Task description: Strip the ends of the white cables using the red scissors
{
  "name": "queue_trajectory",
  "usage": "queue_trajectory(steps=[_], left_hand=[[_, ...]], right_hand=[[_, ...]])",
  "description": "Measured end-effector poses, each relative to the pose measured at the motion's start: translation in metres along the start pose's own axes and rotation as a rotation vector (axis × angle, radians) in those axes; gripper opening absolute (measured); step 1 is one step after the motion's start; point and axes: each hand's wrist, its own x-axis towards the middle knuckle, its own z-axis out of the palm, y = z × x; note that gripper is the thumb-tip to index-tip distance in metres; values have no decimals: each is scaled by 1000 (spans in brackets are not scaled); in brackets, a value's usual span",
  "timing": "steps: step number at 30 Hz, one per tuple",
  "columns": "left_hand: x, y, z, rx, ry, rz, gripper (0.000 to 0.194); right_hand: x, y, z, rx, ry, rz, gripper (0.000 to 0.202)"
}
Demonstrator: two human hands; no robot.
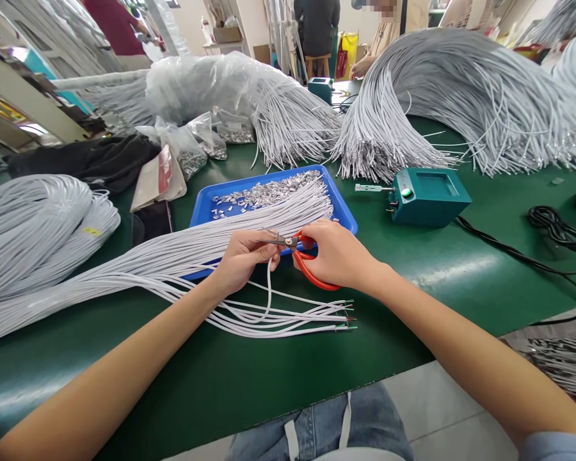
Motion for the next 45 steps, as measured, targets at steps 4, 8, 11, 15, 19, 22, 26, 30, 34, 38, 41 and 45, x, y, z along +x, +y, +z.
queue_trajectory(steps=[4,8,11,15,19,22,26,30,34,38,41,45], left_hand=[[1,-1,-3,-59,-20,-26,21],[3,-1,-5,-76,-27,-19,19],[3,-1,-4,-89,-34,-7,18],[2,-2,-3,-89,-16,21,19],[1,-1,-2,-71,-18,58,13],[1,-1,-1,-52,1,63,12],[2,0,-1,-54,5,75,6],[2,0,0,-56,12,90,2],[2,1,2,-50,38,85,4],[3,2,3,-36,64,73,8],[4,2,4,-23,83,68,10],[3,1,3,-14,91,72,8]], right_hand=[[-1,0,0,-3,12,-5,13],[0,0,1,-15,25,-16,13],[0,-2,1,-13,22,-21,14],[0,-4,-1,3,40,-30,16],[-2,-4,-1,14,46,-38,17],[-2,-4,-1,10,49,-38,16],[-1,-3,-1,15,40,-59,15],[-2,-2,-2,21,36,-87,14],[-2,-2,-3,13,23,-86,15],[-2,-3,-3,16,5,-69,15],[-2,-4,-3,9,-1,-59,14],[-1,-4,-4,3,-4,-67,15]])
